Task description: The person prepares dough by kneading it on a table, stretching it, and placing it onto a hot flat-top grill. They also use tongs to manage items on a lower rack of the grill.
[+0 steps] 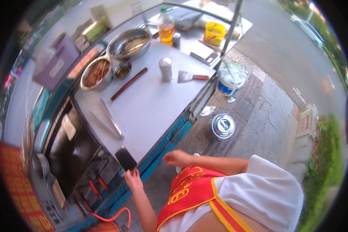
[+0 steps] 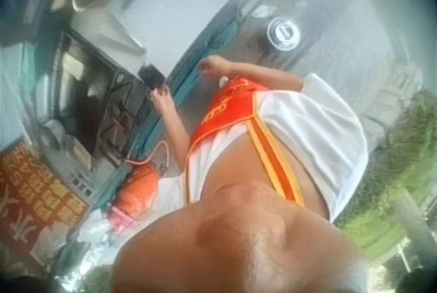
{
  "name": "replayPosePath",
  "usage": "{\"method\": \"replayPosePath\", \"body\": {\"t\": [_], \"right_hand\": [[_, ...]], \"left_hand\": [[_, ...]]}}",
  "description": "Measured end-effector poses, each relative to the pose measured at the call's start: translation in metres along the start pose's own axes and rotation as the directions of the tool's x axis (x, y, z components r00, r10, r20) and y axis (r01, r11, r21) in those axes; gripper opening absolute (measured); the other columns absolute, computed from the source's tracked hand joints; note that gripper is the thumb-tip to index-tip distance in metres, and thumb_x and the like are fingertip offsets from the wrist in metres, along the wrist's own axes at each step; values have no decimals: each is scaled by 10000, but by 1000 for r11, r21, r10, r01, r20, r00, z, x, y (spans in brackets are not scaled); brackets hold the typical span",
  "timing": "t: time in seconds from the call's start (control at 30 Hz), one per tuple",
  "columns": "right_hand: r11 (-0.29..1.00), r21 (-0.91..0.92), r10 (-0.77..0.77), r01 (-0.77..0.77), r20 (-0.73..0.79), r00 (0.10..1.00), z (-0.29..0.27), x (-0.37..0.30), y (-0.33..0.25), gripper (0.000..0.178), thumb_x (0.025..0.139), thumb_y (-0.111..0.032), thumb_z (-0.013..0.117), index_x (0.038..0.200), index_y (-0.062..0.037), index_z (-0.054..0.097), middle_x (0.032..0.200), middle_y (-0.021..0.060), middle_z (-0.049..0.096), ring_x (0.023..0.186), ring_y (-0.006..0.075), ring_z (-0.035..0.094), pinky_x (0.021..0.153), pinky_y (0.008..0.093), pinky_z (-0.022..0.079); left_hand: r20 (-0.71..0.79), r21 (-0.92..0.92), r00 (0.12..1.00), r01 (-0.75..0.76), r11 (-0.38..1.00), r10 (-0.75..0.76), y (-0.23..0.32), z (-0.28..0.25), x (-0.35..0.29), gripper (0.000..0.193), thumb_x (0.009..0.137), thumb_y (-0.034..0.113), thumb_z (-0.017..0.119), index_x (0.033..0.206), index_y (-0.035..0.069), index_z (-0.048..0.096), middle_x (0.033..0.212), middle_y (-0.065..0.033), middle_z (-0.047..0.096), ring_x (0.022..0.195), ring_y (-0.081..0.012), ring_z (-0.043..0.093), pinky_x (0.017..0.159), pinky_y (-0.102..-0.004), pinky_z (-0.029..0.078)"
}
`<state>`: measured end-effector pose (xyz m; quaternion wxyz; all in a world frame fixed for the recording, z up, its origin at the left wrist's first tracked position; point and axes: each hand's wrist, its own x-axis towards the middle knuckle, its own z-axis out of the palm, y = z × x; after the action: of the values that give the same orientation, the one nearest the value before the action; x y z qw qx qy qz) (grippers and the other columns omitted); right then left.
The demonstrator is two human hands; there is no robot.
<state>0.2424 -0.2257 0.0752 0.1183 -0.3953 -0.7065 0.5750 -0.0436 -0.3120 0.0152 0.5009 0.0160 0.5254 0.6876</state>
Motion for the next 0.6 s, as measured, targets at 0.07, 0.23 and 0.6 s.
{"method": "replayPosePath", "body": {"t": [0.07,0.23,0.6], "right_hand": [[996,92,1,3,-41,999,31,18,-4,455,854,-310,627,1185,0,590,1059,153,668,952,249,652,806,345,521],[709,698,148,-102,-5,989,-3,9,-23,412,926,-270,574,1246,-12,538,1050,95,643,898,173,628,770,314,518],[733,563,461,381,-824,331,-358,-76,159,177,804,-158,679,695,-124,544,610,-9,505,549,115,496,494,281,415]], "left_hand": [[35,152,999,-31,988,26,10,18,-22,294,887,144,504,1166,64,461,1081,-68,564,904,-211,578,839,-344,440],[345,320,936,-45,946,-72,3,112,-82,232,888,46,448,1116,36,494,1054,-70,574,901,-172,580,781,-330,484],[715,671,628,-493,553,-307,-99,348,-40,529,845,186,690,1289,40,443,1180,-109,570,967,-152,599,856,-291,464]]}}
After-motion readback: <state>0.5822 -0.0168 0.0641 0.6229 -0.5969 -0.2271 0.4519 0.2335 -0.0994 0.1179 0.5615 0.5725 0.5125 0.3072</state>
